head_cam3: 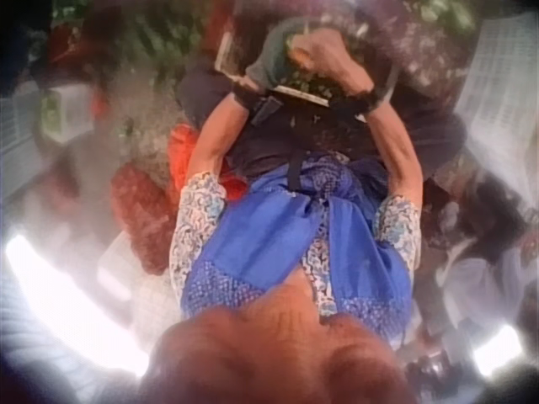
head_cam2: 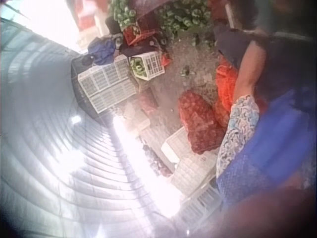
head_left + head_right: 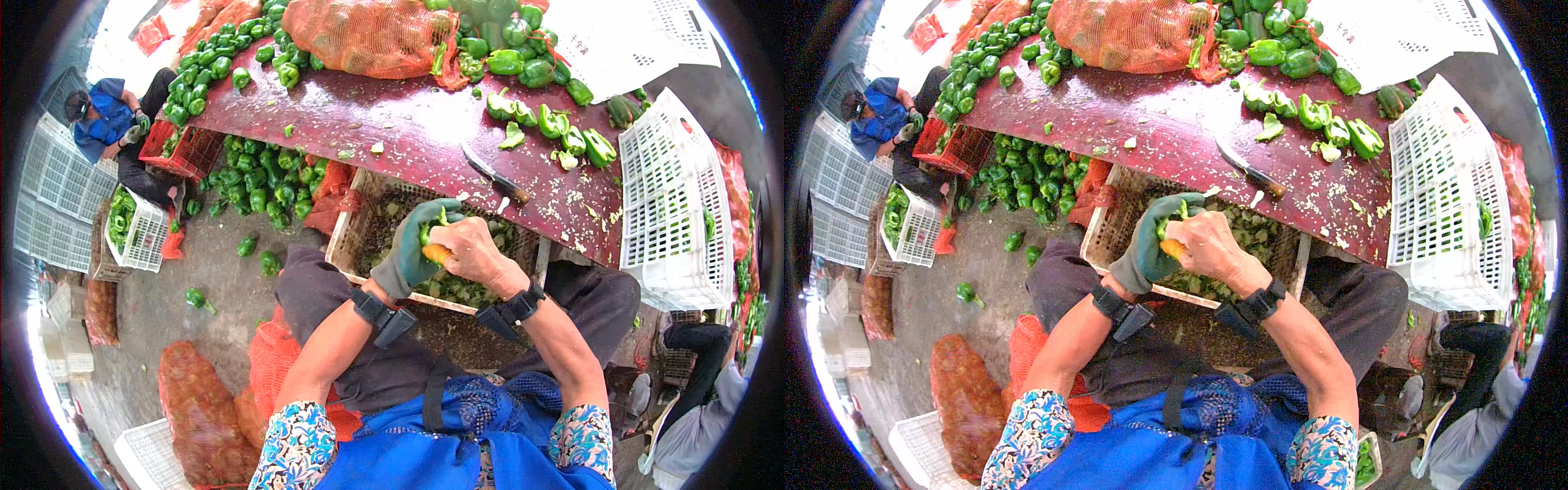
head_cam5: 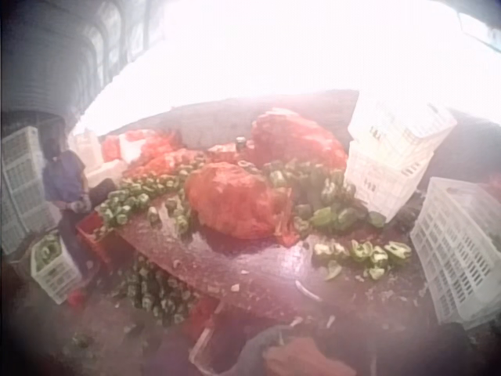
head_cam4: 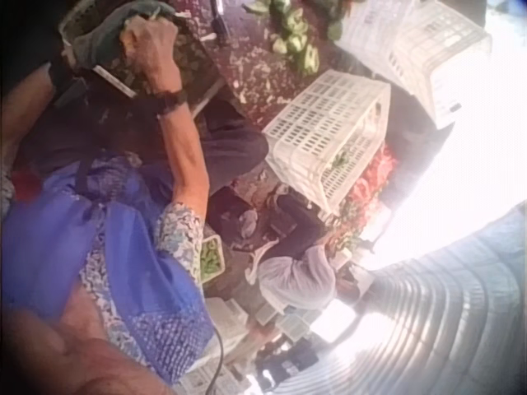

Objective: Processing green bell peppers by removing seeds and cutting them into pieces.

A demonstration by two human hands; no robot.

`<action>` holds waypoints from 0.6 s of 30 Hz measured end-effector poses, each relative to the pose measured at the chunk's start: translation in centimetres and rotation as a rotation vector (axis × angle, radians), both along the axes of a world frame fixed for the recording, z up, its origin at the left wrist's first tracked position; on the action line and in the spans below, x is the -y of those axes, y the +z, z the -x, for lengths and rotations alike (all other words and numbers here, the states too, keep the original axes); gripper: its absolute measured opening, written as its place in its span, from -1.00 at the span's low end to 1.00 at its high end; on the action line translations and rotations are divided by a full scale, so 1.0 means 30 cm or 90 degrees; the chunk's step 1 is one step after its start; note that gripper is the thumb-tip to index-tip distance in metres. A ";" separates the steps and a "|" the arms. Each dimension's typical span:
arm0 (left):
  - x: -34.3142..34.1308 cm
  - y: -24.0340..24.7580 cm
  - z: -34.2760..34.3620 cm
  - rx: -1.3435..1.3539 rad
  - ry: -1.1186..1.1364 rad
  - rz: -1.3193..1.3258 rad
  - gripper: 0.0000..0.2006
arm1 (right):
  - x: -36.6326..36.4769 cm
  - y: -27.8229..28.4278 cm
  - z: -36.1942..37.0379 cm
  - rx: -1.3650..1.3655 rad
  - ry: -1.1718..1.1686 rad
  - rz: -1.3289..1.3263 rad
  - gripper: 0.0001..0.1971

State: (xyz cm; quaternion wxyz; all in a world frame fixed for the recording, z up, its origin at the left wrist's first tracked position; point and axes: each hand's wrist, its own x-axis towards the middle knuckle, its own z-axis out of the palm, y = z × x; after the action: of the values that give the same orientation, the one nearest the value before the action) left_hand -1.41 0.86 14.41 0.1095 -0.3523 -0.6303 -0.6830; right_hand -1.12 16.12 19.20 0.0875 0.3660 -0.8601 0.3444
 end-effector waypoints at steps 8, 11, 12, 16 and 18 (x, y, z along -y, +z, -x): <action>0.005 0.053 0.053 0.736 -0.305 -0.567 -0.51 | -0.090 -0.002 -0.069 0.082 -0.238 0.134 -0.87; 0.011 0.113 0.037 0.687 -0.250 -0.529 -0.53 | -0.104 -0.068 -0.039 -0.011 -0.286 0.104 -0.81; 0.020 0.111 0.034 0.656 -0.199 -0.472 -0.53 | -0.104 -0.085 -0.030 0.057 -0.292 0.193 -0.76; 0.018 0.159 0.015 0.450 0.083 -0.259 -0.59 | -0.091 -0.121 0.007 0.470 -0.356 0.682 -0.54; 0.014 0.133 0.040 0.237 0.215 -0.130 -0.59 | -0.069 -0.153 0.025 0.554 -0.356 0.815 -0.51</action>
State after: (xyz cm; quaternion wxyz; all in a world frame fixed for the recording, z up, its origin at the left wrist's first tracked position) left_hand -2.60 0.44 18.40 0.1391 -0.0980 -0.6176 -0.7679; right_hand -1.87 18.19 14.61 0.0205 -0.1490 -0.5133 0.8449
